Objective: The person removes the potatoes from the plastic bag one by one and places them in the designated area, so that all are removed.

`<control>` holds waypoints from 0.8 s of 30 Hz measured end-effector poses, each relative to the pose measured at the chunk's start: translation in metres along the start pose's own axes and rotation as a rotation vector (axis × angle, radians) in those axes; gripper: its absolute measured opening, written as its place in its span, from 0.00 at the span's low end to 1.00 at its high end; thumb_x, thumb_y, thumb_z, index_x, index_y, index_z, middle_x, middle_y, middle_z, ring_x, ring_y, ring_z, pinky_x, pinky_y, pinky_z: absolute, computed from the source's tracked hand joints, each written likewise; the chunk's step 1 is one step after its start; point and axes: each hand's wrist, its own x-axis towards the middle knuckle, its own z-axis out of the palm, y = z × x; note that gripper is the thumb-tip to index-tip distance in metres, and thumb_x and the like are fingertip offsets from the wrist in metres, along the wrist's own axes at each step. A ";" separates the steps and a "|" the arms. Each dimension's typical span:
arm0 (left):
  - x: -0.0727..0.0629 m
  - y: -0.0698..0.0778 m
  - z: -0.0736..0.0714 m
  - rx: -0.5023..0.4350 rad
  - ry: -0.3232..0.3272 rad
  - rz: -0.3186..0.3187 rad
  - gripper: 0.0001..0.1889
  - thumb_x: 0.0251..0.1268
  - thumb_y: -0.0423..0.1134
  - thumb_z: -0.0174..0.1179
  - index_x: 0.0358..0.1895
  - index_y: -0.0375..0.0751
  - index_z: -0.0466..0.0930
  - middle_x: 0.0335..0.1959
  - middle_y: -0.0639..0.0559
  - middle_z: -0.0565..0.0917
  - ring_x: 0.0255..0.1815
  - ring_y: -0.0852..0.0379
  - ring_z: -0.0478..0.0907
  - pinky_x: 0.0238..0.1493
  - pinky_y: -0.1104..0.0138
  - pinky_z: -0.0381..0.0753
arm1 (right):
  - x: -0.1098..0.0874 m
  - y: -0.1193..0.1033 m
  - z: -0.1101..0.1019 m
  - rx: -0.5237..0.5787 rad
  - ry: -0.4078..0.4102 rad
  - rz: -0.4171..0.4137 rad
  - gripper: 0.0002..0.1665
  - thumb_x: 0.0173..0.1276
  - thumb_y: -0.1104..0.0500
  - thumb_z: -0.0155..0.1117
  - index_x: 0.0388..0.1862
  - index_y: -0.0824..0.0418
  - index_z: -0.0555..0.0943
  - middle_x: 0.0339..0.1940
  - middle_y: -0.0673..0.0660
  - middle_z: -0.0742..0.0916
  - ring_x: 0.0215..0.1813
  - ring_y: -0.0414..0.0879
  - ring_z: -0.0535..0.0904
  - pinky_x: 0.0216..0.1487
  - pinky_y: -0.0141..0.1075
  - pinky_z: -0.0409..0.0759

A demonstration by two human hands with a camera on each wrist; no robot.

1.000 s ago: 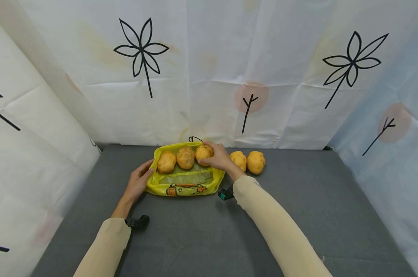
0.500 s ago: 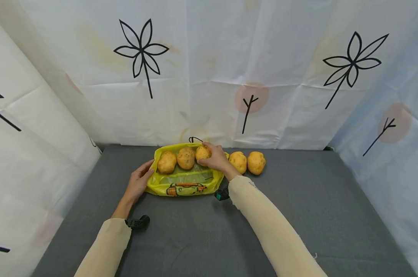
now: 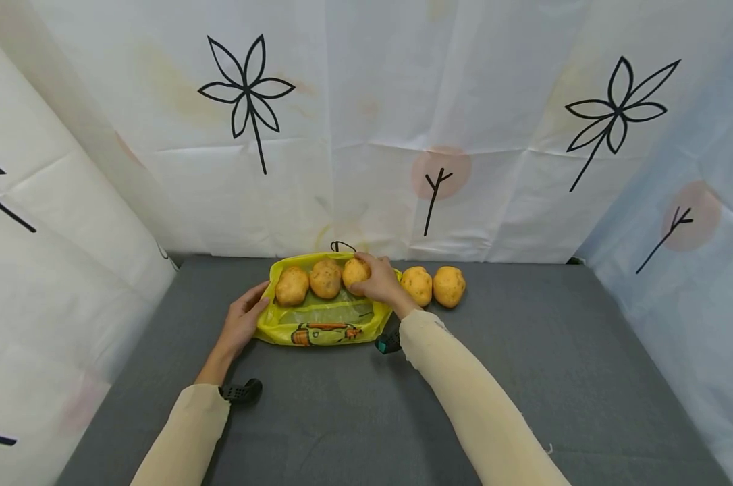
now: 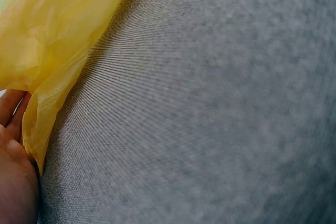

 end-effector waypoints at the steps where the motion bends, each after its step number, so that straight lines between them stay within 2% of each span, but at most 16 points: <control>1: 0.000 0.000 0.000 0.001 -0.002 0.000 0.26 0.83 0.42 0.49 0.79 0.43 0.63 0.77 0.43 0.64 0.77 0.46 0.59 0.65 0.74 0.65 | 0.000 0.000 0.000 0.003 0.002 -0.003 0.43 0.67 0.55 0.72 0.79 0.46 0.66 0.66 0.66 0.68 0.55 0.59 0.74 0.51 0.51 0.79; 3: 0.001 -0.004 0.000 0.005 0.002 0.008 0.26 0.83 0.45 0.50 0.78 0.46 0.64 0.77 0.45 0.65 0.76 0.48 0.60 0.59 0.80 0.65 | -0.001 0.000 0.000 0.012 0.009 -0.009 0.42 0.67 0.56 0.73 0.78 0.46 0.68 0.65 0.66 0.68 0.55 0.59 0.74 0.51 0.51 0.79; 10: 0.002 -0.005 0.000 -0.005 -0.002 -0.011 0.26 0.84 0.39 0.48 0.79 0.41 0.62 0.77 0.41 0.63 0.77 0.44 0.59 0.57 0.82 0.65 | -0.005 -0.002 -0.004 0.054 0.042 -0.058 0.42 0.65 0.57 0.75 0.76 0.49 0.70 0.61 0.66 0.69 0.53 0.59 0.73 0.49 0.51 0.79; 14: 0.001 -0.005 0.000 0.000 -0.008 -0.015 0.26 0.84 0.38 0.47 0.79 0.40 0.61 0.77 0.39 0.63 0.77 0.43 0.58 0.59 0.80 0.65 | -0.008 -0.002 -0.008 0.106 0.047 -0.086 0.42 0.64 0.58 0.76 0.76 0.50 0.70 0.62 0.65 0.69 0.55 0.60 0.72 0.51 0.53 0.78; 19: -0.001 -0.004 0.000 0.027 -0.009 -0.004 0.26 0.84 0.44 0.48 0.79 0.45 0.62 0.78 0.44 0.63 0.78 0.47 0.58 0.62 0.77 0.64 | -0.015 -0.002 -0.017 0.190 0.038 -0.125 0.43 0.64 0.58 0.77 0.76 0.52 0.69 0.65 0.66 0.68 0.61 0.60 0.70 0.53 0.54 0.78; 24: -0.001 -0.004 0.001 0.015 -0.002 0.018 0.27 0.83 0.46 0.50 0.79 0.44 0.63 0.77 0.43 0.64 0.77 0.46 0.59 0.59 0.82 0.64 | -0.024 -0.004 -0.028 0.280 0.006 -0.156 0.43 0.66 0.60 0.75 0.77 0.53 0.66 0.72 0.65 0.66 0.64 0.61 0.71 0.53 0.52 0.79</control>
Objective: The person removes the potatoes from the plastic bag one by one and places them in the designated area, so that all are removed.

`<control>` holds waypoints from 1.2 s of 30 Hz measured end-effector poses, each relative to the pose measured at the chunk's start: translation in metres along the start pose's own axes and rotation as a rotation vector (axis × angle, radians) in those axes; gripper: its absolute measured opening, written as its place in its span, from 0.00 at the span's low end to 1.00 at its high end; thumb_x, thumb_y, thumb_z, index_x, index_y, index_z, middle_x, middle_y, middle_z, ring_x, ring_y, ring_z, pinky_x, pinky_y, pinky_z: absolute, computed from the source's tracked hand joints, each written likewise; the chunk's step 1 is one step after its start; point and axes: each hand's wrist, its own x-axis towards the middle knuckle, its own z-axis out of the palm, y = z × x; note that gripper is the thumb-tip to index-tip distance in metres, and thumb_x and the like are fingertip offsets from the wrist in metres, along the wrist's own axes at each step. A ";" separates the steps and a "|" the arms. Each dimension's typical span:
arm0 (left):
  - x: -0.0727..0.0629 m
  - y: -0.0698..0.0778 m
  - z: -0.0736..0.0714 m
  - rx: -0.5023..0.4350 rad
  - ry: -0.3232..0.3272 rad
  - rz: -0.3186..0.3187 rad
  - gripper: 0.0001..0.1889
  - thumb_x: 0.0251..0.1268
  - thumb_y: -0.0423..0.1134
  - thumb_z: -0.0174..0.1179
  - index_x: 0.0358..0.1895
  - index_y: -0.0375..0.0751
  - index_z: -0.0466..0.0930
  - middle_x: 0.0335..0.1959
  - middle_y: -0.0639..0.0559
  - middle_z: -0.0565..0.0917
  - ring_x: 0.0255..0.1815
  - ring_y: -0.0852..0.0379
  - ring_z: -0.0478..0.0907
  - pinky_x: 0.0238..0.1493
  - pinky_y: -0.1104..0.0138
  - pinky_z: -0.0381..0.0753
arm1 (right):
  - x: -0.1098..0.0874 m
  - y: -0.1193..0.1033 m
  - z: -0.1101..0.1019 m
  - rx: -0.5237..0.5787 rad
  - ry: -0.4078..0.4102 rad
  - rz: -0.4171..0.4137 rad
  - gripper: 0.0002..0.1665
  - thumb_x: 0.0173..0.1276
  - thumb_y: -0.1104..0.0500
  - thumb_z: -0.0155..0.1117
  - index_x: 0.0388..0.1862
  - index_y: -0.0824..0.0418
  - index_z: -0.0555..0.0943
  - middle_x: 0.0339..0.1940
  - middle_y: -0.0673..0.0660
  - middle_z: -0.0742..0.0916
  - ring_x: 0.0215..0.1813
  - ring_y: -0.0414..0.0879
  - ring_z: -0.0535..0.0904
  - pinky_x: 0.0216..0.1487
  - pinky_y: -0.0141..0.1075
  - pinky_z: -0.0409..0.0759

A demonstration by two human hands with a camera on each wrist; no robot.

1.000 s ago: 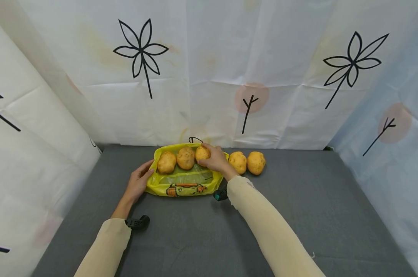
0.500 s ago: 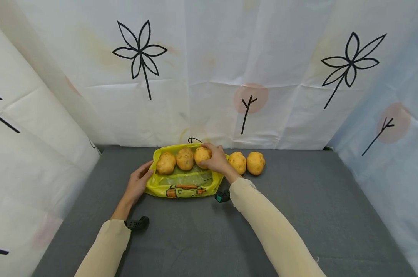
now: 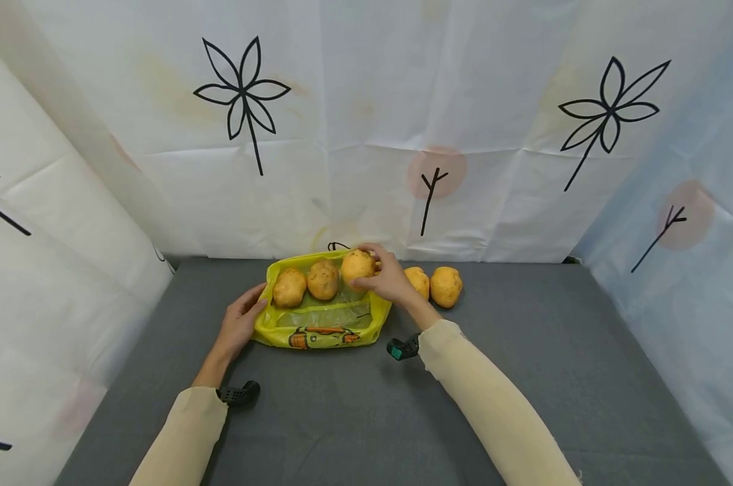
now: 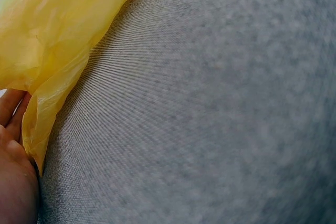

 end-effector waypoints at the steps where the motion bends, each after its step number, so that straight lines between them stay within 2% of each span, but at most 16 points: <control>1: 0.000 -0.001 0.000 -0.001 0.000 0.002 0.27 0.83 0.46 0.50 0.79 0.44 0.63 0.77 0.43 0.64 0.77 0.46 0.59 0.58 0.82 0.64 | -0.002 -0.002 -0.002 0.012 -0.005 -0.003 0.43 0.66 0.60 0.75 0.77 0.53 0.66 0.72 0.65 0.67 0.64 0.61 0.71 0.53 0.52 0.80; 7: -0.001 -0.001 0.000 -0.004 -0.001 -0.016 0.27 0.83 0.44 0.49 0.79 0.44 0.62 0.78 0.43 0.63 0.77 0.46 0.58 0.57 0.83 0.64 | -0.013 -0.014 -0.016 0.041 -0.022 -0.047 0.43 0.66 0.59 0.75 0.77 0.52 0.66 0.72 0.64 0.69 0.64 0.61 0.72 0.53 0.52 0.80; 15: -0.011 0.030 0.002 -0.016 -0.008 -0.011 0.26 0.83 0.37 0.48 0.78 0.35 0.61 0.76 0.35 0.64 0.76 0.39 0.59 0.55 0.83 0.66 | -0.026 -0.020 -0.031 0.086 -0.013 -0.062 0.44 0.64 0.57 0.77 0.76 0.46 0.68 0.75 0.61 0.66 0.68 0.59 0.70 0.58 0.54 0.78; 21: -0.013 0.034 0.003 0.010 -0.010 0.018 0.26 0.84 0.40 0.48 0.78 0.35 0.61 0.76 0.34 0.64 0.75 0.36 0.60 0.56 0.81 0.68 | -0.038 -0.022 -0.046 0.087 -0.003 -0.087 0.45 0.64 0.59 0.76 0.77 0.47 0.67 0.75 0.60 0.65 0.68 0.60 0.69 0.62 0.55 0.76; 23: -0.014 0.036 0.003 -0.001 -0.011 0.007 0.26 0.83 0.39 0.48 0.78 0.35 0.61 0.76 0.35 0.64 0.75 0.37 0.61 0.55 0.82 0.67 | -0.042 -0.021 -0.052 0.091 -0.004 -0.093 0.45 0.65 0.60 0.76 0.78 0.47 0.66 0.76 0.61 0.64 0.68 0.60 0.70 0.61 0.55 0.76; 27: -0.011 0.031 0.003 -0.016 -0.009 -0.007 0.26 0.83 0.37 0.48 0.78 0.35 0.61 0.76 0.35 0.64 0.74 0.38 0.61 0.54 0.82 0.67 | -0.049 -0.019 -0.063 0.096 -0.002 -0.123 0.47 0.66 0.63 0.74 0.80 0.52 0.64 0.76 0.63 0.64 0.68 0.62 0.70 0.62 0.56 0.75; 29: -0.008 0.023 0.003 -0.022 -0.005 -0.008 0.26 0.83 0.37 0.48 0.78 0.36 0.62 0.76 0.36 0.64 0.74 0.39 0.62 0.54 0.82 0.67 | -0.052 -0.018 -0.068 0.088 0.006 -0.134 0.47 0.66 0.63 0.74 0.80 0.53 0.63 0.76 0.63 0.63 0.68 0.62 0.70 0.63 0.56 0.74; 34: -0.002 0.002 0.002 -0.011 0.010 0.005 0.26 0.83 0.43 0.49 0.79 0.43 0.63 0.76 0.41 0.66 0.73 0.44 0.64 0.55 0.81 0.68 | -0.060 -0.014 -0.081 0.067 0.031 -0.111 0.47 0.66 0.62 0.75 0.80 0.53 0.63 0.77 0.63 0.63 0.70 0.62 0.68 0.64 0.58 0.72; 36: -0.001 -0.001 0.002 -0.005 0.013 0.008 0.26 0.83 0.45 0.50 0.79 0.45 0.63 0.76 0.42 0.66 0.73 0.45 0.64 0.55 0.81 0.68 | -0.063 -0.014 -0.085 0.066 0.040 -0.098 0.48 0.65 0.61 0.75 0.80 0.53 0.63 0.76 0.63 0.63 0.70 0.63 0.68 0.65 0.58 0.72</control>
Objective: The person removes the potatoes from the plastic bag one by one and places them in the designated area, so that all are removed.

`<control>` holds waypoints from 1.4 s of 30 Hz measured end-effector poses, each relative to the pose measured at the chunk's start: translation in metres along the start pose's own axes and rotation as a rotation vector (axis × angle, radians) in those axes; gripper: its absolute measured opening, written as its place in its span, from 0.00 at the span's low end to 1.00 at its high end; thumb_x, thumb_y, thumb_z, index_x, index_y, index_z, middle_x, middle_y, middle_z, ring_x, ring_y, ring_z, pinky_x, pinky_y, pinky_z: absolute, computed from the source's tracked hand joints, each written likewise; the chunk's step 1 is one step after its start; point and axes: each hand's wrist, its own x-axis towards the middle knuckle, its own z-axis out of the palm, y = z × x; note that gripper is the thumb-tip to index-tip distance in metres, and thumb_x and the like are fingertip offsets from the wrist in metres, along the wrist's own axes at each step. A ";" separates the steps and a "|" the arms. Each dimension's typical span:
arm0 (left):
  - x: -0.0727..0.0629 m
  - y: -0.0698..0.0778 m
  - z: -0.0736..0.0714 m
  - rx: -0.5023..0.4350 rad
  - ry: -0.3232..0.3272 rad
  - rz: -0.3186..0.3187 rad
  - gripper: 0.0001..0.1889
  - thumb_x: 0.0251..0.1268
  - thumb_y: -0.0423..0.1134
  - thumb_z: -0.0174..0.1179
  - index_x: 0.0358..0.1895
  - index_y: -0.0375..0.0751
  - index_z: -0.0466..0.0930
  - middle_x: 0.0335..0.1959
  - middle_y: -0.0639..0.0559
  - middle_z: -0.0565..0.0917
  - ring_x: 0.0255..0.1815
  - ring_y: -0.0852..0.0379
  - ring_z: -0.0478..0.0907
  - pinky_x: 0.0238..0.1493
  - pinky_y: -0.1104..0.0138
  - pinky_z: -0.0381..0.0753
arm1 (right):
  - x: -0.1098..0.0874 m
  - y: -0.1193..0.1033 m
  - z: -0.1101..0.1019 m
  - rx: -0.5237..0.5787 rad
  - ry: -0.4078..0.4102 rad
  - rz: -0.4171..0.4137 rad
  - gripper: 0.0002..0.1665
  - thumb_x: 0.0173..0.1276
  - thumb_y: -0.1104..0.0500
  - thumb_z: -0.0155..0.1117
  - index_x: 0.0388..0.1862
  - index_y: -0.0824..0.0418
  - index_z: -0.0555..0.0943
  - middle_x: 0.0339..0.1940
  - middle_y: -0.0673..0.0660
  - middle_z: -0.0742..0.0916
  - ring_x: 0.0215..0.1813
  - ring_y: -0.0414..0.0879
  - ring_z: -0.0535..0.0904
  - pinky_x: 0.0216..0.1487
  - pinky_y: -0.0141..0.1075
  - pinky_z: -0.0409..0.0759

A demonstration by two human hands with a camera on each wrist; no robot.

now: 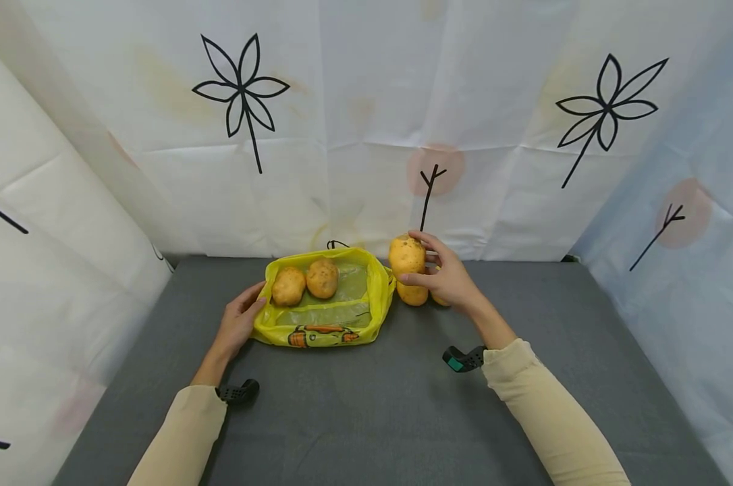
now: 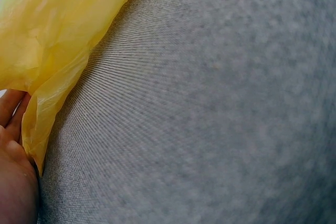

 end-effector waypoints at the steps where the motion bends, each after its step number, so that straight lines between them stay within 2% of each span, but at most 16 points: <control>1: 0.000 -0.001 0.000 -0.002 0.001 0.000 0.27 0.83 0.45 0.50 0.79 0.45 0.63 0.76 0.42 0.66 0.73 0.45 0.64 0.55 0.81 0.68 | -0.001 0.000 -0.002 -0.002 0.006 0.003 0.48 0.65 0.62 0.76 0.80 0.54 0.63 0.76 0.64 0.63 0.69 0.63 0.68 0.65 0.58 0.72; 11: 0.001 -0.001 -0.001 0.006 0.002 -0.015 0.27 0.83 0.47 0.50 0.78 0.44 0.64 0.76 0.42 0.66 0.75 0.45 0.62 0.57 0.81 0.67 | -0.012 0.007 -0.024 0.017 0.047 0.009 0.48 0.65 0.63 0.75 0.80 0.53 0.63 0.75 0.63 0.64 0.69 0.61 0.68 0.66 0.57 0.71; 20: 0.000 0.002 -0.002 0.024 -0.004 -0.032 0.27 0.83 0.47 0.49 0.79 0.47 0.62 0.77 0.43 0.64 0.77 0.46 0.59 0.58 0.80 0.66 | -0.024 0.015 -0.047 -0.017 0.077 0.034 0.49 0.66 0.63 0.74 0.82 0.55 0.60 0.77 0.64 0.61 0.70 0.63 0.67 0.65 0.57 0.72; 26: -0.001 0.006 -0.001 0.008 -0.009 -0.037 0.26 0.84 0.43 0.48 0.79 0.44 0.62 0.77 0.42 0.64 0.76 0.45 0.60 0.56 0.82 0.66 | -0.031 0.023 -0.064 -0.051 0.106 0.077 0.50 0.67 0.62 0.74 0.82 0.54 0.59 0.77 0.63 0.61 0.71 0.62 0.66 0.60 0.46 0.77; 28: -0.001 0.008 0.000 -0.009 -0.011 -0.042 0.26 0.84 0.40 0.48 0.79 0.41 0.62 0.77 0.40 0.64 0.76 0.43 0.60 0.55 0.83 0.66 | -0.033 0.025 -0.069 -0.061 0.118 0.094 0.50 0.67 0.61 0.74 0.83 0.54 0.58 0.78 0.64 0.60 0.71 0.62 0.66 0.58 0.45 0.77; 32: 0.000 0.010 0.000 -0.026 -0.009 -0.046 0.25 0.83 0.36 0.48 0.78 0.38 0.62 0.77 0.38 0.63 0.77 0.41 0.59 0.55 0.83 0.65 | -0.038 0.031 -0.079 -0.065 0.133 0.123 0.51 0.67 0.61 0.73 0.83 0.54 0.56 0.80 0.66 0.57 0.73 0.66 0.63 0.60 0.54 0.75; 37: 0.000 0.006 0.000 -0.003 -0.005 -0.040 0.26 0.83 0.42 0.49 0.79 0.44 0.63 0.77 0.43 0.64 0.77 0.46 0.60 0.56 0.83 0.65 | -0.043 0.041 -0.088 -0.051 0.138 0.134 0.52 0.68 0.64 0.72 0.84 0.56 0.54 0.80 0.69 0.56 0.73 0.68 0.62 0.60 0.59 0.73; 42: 0.001 0.003 -0.001 -0.006 0.001 -0.036 0.26 0.83 0.43 0.50 0.79 0.45 0.63 0.77 0.43 0.65 0.77 0.46 0.60 0.57 0.82 0.65 | -0.048 0.054 -0.095 -0.065 0.147 0.163 0.52 0.68 0.67 0.70 0.84 0.59 0.52 0.79 0.72 0.55 0.73 0.72 0.61 0.62 0.65 0.70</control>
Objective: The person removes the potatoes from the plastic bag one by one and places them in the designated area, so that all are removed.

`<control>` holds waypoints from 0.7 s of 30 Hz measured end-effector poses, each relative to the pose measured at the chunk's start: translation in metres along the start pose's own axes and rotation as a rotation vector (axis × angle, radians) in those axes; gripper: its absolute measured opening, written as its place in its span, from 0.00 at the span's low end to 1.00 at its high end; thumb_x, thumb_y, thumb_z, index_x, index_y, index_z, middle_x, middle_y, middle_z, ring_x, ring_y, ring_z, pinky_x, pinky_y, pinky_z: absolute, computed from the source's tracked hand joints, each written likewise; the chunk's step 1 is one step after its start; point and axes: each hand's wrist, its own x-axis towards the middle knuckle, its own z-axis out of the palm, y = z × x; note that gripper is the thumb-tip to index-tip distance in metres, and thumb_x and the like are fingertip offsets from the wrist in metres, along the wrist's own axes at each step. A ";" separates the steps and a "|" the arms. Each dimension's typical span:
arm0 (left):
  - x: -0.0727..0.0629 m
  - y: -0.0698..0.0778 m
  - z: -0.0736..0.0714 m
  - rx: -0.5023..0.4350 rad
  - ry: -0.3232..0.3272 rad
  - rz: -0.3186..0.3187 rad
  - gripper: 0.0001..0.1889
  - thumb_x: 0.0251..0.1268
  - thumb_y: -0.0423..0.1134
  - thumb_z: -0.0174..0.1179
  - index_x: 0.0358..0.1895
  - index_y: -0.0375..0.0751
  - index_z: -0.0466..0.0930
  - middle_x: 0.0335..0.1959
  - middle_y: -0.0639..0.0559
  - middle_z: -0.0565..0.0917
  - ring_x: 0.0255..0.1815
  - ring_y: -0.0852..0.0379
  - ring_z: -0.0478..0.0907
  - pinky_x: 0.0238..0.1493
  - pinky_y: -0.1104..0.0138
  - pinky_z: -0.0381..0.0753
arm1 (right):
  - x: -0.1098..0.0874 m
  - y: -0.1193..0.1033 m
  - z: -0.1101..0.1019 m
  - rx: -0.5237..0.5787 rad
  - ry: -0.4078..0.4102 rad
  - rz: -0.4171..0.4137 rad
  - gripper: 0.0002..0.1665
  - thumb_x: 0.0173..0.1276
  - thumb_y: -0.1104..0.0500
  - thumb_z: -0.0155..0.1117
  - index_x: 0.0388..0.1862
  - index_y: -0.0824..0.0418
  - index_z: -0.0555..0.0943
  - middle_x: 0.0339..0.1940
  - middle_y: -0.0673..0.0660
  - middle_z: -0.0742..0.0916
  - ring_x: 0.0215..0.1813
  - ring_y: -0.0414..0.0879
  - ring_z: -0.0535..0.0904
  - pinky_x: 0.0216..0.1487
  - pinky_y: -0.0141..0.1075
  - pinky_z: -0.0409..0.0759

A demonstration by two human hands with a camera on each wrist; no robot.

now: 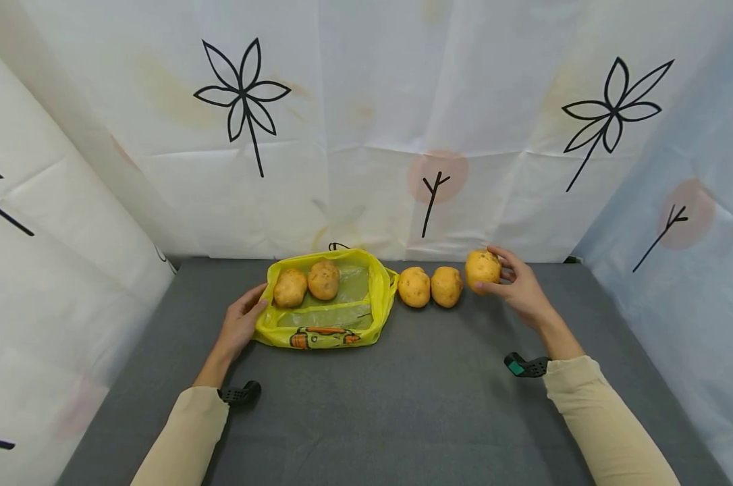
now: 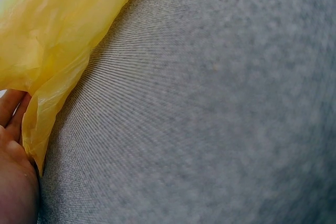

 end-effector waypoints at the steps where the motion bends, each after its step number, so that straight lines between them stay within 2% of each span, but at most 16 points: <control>1: 0.000 0.001 0.000 -0.004 -0.001 0.000 0.26 0.83 0.43 0.50 0.78 0.45 0.63 0.77 0.43 0.65 0.77 0.46 0.60 0.56 0.82 0.65 | 0.000 0.003 -0.001 -0.006 0.003 0.010 0.52 0.68 0.67 0.70 0.84 0.59 0.52 0.79 0.72 0.54 0.73 0.73 0.60 0.62 0.66 0.69; 6: -0.006 0.017 0.001 -0.014 -0.015 0.004 0.25 0.83 0.37 0.48 0.78 0.38 0.62 0.76 0.37 0.64 0.76 0.40 0.60 0.55 0.83 0.66 | 0.001 0.019 -0.001 -0.057 0.023 0.076 0.53 0.68 0.66 0.71 0.84 0.57 0.52 0.79 0.73 0.56 0.74 0.75 0.57 0.63 0.67 0.68; 9: -0.012 0.031 0.003 -0.002 -0.019 0.000 0.25 0.83 0.35 0.48 0.78 0.35 0.62 0.76 0.36 0.64 0.76 0.40 0.60 0.55 0.82 0.67 | 0.004 0.030 0.000 -0.089 0.025 0.119 0.52 0.68 0.64 0.71 0.84 0.57 0.53 0.77 0.73 0.59 0.73 0.74 0.60 0.62 0.65 0.70; 13: -0.016 0.036 0.004 0.021 -0.018 0.003 0.25 0.83 0.36 0.47 0.78 0.34 0.62 0.76 0.35 0.64 0.76 0.40 0.60 0.56 0.81 0.67 | 0.007 0.043 0.003 -0.113 0.013 0.150 0.51 0.70 0.63 0.70 0.84 0.57 0.53 0.75 0.74 0.61 0.70 0.73 0.65 0.60 0.62 0.74; 17: -0.012 0.029 0.004 -0.002 -0.013 -0.002 0.25 0.83 0.35 0.48 0.78 0.35 0.62 0.76 0.36 0.64 0.76 0.40 0.60 0.55 0.81 0.67 | 0.011 0.051 0.004 -0.116 0.003 0.154 0.50 0.70 0.64 0.68 0.84 0.59 0.52 0.75 0.76 0.61 0.69 0.74 0.65 0.59 0.61 0.75; 21: -0.003 0.008 0.002 -0.021 -0.003 0.013 0.25 0.83 0.39 0.49 0.78 0.40 0.63 0.76 0.40 0.65 0.75 0.43 0.62 0.56 0.82 0.67 | 0.013 0.054 0.006 -0.127 0.001 0.163 0.50 0.70 0.65 0.68 0.84 0.59 0.53 0.76 0.77 0.59 0.70 0.75 0.64 0.59 0.62 0.75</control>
